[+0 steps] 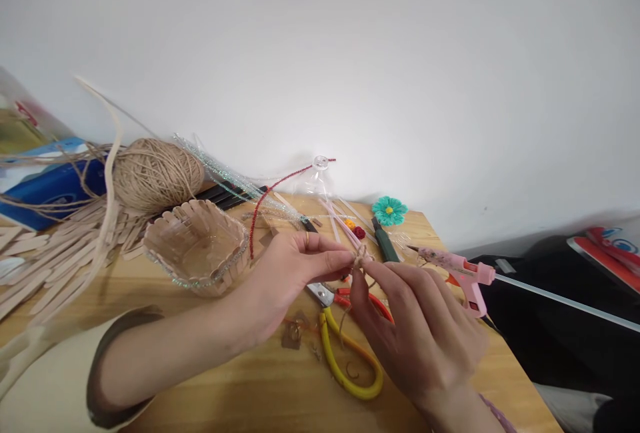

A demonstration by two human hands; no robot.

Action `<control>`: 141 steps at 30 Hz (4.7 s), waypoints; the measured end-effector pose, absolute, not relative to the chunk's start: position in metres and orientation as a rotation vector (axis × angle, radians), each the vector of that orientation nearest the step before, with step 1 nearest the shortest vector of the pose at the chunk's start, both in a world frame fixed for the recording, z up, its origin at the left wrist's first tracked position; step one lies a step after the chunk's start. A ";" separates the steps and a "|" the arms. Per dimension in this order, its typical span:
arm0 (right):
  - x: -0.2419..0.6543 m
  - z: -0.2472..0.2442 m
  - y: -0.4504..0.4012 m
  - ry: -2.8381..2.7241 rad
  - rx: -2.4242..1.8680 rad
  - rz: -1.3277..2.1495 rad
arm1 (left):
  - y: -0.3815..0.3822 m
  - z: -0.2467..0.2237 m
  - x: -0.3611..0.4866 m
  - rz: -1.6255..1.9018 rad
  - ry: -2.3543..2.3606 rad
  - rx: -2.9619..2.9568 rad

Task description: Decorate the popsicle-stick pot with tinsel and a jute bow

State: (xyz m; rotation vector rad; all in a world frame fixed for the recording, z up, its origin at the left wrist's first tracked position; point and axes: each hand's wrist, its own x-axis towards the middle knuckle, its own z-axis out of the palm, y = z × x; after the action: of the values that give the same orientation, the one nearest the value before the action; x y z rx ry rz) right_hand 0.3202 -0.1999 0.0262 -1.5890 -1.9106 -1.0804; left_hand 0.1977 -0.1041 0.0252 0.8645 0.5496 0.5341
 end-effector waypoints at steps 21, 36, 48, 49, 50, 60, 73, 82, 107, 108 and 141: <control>0.338 0.031 -0.201 -2.291 -1.369 -0.941 | -0.101 0.028 0.195 0.519 0.562 0.976; 0.344 0.024 -0.204 -1.527 -1.529 -0.096 | -0.097 0.026 0.195 0.543 0.669 1.059; 0.326 0.033 -0.190 -1.336 -1.623 0.495 | -0.102 0.033 0.195 0.602 0.718 1.179; 0.326 0.032 -0.190 -1.325 -1.614 0.501 | -0.103 0.033 0.194 0.616 0.700 1.194; 0.326 0.032 -0.190 -1.315 -1.607 0.502 | -0.103 0.033 0.194 0.628 0.682 1.205; 0.328 0.028 -0.189 -1.187 -1.576 0.433 | -0.101 0.037 0.190 0.665 0.533 1.303; 0.328 0.022 -0.189 -1.163 -1.496 0.513 | -0.094 0.026 0.195 0.614 0.484 1.343; 0.340 0.026 -0.195 -1.233 -1.521 0.629 | -0.090 0.028 0.197 0.610 0.562 1.110; 0.357 0.029 -0.200 -1.793 -1.365 -0.133 | -0.088 0.022 0.199 0.548 0.660 0.966; 0.356 0.028 -0.198 -1.758 -1.385 -0.138 | -0.088 0.021 0.199 0.550 0.650 0.964; 0.344 0.024 -0.174 -1.784 -1.352 -0.255 | -0.094 0.022 0.200 0.496 0.589 0.995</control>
State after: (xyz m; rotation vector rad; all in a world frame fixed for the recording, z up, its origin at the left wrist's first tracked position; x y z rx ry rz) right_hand 0.3445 -0.1744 0.0243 -1.3516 -1.7839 -0.2547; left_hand 0.1997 -0.0936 0.0224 0.9949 0.5892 0.4960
